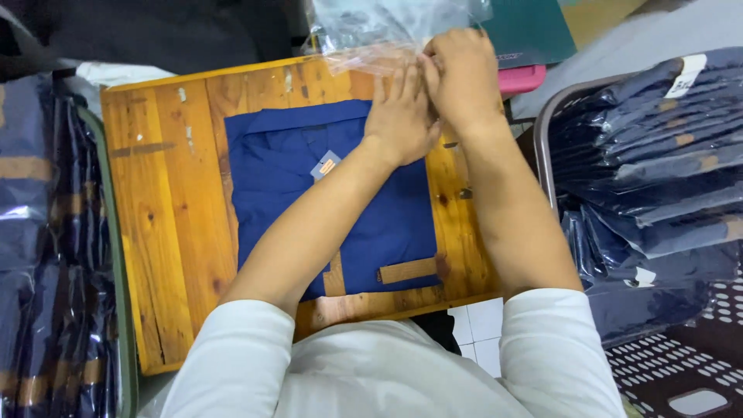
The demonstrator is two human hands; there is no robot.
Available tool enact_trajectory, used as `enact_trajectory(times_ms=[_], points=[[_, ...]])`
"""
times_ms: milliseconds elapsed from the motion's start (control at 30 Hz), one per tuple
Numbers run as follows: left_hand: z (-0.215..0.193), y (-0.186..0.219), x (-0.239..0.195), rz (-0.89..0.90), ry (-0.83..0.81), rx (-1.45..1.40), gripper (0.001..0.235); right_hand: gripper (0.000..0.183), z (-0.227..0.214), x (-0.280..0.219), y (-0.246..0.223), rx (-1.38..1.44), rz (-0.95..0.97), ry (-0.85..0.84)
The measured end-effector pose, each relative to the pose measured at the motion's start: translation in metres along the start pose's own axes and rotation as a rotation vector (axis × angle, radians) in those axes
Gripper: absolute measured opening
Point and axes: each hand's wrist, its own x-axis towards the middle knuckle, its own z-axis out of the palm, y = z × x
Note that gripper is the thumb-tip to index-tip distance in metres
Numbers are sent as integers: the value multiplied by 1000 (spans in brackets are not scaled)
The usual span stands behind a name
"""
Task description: Folding a blue shirt and placing it into a clear plastic bag with an adhesive seal.
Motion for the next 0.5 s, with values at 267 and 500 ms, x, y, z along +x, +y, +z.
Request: enact_trajectory(times_ms=[267, 500], points=[[15, -6, 17, -60, -124, 139, 85, 20, 11, -35, -39, 21, 6, 46], [53, -11, 27, -6, 79, 225, 55, 17, -5, -68, -75, -28, -241, 345]])
